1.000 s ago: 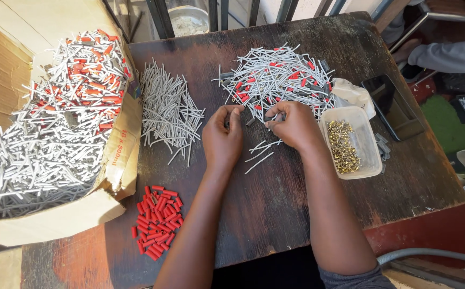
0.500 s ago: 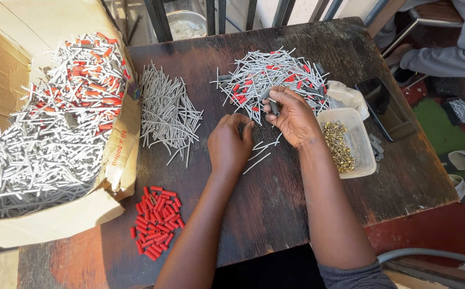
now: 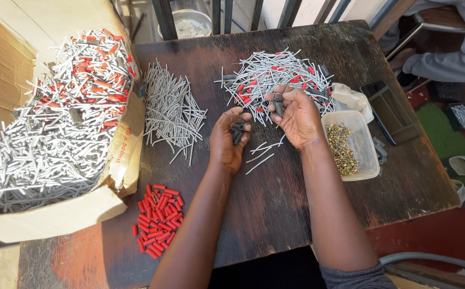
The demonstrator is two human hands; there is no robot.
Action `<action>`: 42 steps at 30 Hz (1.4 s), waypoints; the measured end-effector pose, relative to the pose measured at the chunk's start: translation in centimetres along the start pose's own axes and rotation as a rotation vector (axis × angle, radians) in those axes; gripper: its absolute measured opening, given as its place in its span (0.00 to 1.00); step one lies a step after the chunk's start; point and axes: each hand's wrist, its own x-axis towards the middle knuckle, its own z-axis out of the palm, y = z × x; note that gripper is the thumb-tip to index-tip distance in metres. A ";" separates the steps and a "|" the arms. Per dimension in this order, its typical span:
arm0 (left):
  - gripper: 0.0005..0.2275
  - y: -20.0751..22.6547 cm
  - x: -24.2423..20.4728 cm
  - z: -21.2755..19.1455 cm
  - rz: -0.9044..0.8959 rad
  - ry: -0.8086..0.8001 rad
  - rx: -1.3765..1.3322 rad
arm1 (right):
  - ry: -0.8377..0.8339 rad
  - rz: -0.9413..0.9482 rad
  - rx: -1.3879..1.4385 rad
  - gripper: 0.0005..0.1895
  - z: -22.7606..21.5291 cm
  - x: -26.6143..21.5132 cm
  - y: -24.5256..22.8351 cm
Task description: The person sits at a wooden table and assembles small metal fasteners by hand. They pick up silver nails and red plastic caps, inserting the caps onto the nail heads. The person also handles small brass-colored metal pieces and dark grey plastic sleeves, sorting them into piles on the table.
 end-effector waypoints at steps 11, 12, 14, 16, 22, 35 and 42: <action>0.17 -0.5 1.3 -1.3 -0.020 0.004 -0.086 | 0.263 -0.451 -1.216 0.08 2.4 -0.1 2.2; 0.17 -0.5 1.2 -1.3 -0.017 0.000 -0.069 | 0.270 -0.436 -1.169 0.06 2.7 -0.3 2.1; 0.17 -0.6 1.4 -1.3 -0.002 0.020 -0.011 | 0.277 -0.436 -1.126 0.06 2.0 -0.3 1.9; 0.17 -0.7 1.4 -1.2 0.010 0.040 0.046 | 0.285 -0.433 -1.085 0.06 1.8 -0.7 1.4; 0.17 -0.9 1.0 -0.8 0.039 0.056 0.109 | 0.256 -0.406 -1.201 0.15 4.3 -2.4 1.1; 0.17 0.1 0.5 0.2 0.005 0.078 0.190 | 0.291 -0.330 -0.896 0.07 2.7 -2.6 1.2; 0.17 -0.3 0.0 -1.0 -0.189 -0.005 -0.007 | 0.051 0.058 0.057 0.13 2.0 -8.6 3.4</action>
